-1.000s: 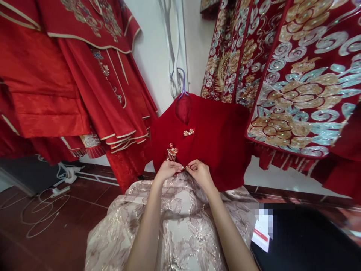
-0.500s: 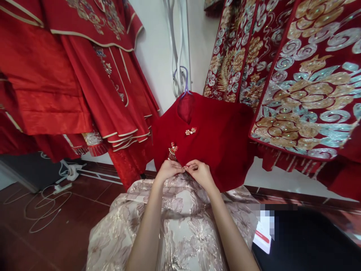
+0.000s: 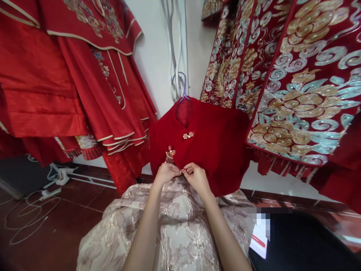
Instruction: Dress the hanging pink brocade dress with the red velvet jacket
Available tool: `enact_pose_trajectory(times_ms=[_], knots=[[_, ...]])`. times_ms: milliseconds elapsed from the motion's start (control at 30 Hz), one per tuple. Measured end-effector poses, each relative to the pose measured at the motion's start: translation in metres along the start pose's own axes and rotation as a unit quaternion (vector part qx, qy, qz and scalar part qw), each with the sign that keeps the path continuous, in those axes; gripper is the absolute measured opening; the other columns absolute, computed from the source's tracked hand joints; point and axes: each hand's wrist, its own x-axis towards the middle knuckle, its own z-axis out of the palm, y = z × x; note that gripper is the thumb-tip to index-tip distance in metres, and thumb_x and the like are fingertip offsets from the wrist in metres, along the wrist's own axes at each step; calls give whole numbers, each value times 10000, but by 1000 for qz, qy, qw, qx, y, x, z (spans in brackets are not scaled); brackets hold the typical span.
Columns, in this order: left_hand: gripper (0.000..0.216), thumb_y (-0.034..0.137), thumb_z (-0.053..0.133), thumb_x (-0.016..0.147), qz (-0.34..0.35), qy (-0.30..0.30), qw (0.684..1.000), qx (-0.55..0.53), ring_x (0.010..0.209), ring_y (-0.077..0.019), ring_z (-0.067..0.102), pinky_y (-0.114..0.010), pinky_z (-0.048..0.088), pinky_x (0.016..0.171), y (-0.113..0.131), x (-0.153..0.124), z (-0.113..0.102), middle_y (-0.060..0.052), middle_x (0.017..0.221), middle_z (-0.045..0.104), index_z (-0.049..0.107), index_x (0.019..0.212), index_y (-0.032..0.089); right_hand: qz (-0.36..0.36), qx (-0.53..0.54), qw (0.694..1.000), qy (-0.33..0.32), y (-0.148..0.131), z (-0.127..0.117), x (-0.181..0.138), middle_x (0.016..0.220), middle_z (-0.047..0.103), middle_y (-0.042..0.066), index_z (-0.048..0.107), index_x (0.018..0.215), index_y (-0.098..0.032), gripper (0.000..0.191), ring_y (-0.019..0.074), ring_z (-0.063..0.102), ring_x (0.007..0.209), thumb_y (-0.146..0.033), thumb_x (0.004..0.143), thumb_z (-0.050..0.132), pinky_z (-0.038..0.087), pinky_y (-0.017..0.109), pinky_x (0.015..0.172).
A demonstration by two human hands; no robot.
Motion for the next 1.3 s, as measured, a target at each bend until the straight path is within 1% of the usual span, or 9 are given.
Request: enact_pose_trajectory(times_ms=[167,267,600,800,1067,1200,1300], knots=[[125,202,721,596,11,23,999,45,790,-180,693,-227,505,691,2,-1,3,-49,773,737,726,717,176,-9,-9,1000,2,2,1,0,768,679,26,632,811,-191,118,148,632,676,-289,755,594,527,284,689],[123,199,717,596,14,30,998,48,792,-186,693,-235,510,700,0,0,6,-55,775,737,724,716,174,-10,-6,1000,5,3,2,0,760,677,24,631,814,-190,113,144,633,666,-282,758,594,529,279,682],[104,147,695,615,37,18,999,28,749,-174,693,-244,519,716,0,0,6,-77,767,732,707,718,132,-27,1,1000,0,8,4,0,789,681,21,632,828,-192,110,143,639,691,-278,774,591,525,279,697],[78,155,684,627,62,21,996,54,740,-176,691,-249,520,714,3,-2,6,-70,747,728,703,701,137,-32,-8,999,-3,6,2,-1,799,673,27,628,830,-187,102,142,633,696,-265,782,583,522,271,690],[113,173,679,648,75,24,994,81,779,-164,694,-226,509,716,8,-7,0,-58,766,734,727,746,145,-36,-33,999,2,5,3,-3,812,649,30,614,848,-192,96,142,617,716,-250,808,548,513,260,682],[95,187,675,671,92,23,993,76,744,-161,695,-227,509,689,4,-6,1,-57,745,732,730,737,148,-40,-37,998,5,2,4,-5,827,648,33,611,848,-194,93,144,616,721,-242,815,539,507,265,689],[88,195,679,680,99,22,994,50,725,-157,691,-228,513,674,-2,-4,3,-58,744,730,725,738,147,-42,-38,998,13,3,6,-4,830,653,36,612,837,-190,84,146,618,722,-237,809,548,508,275,703]])
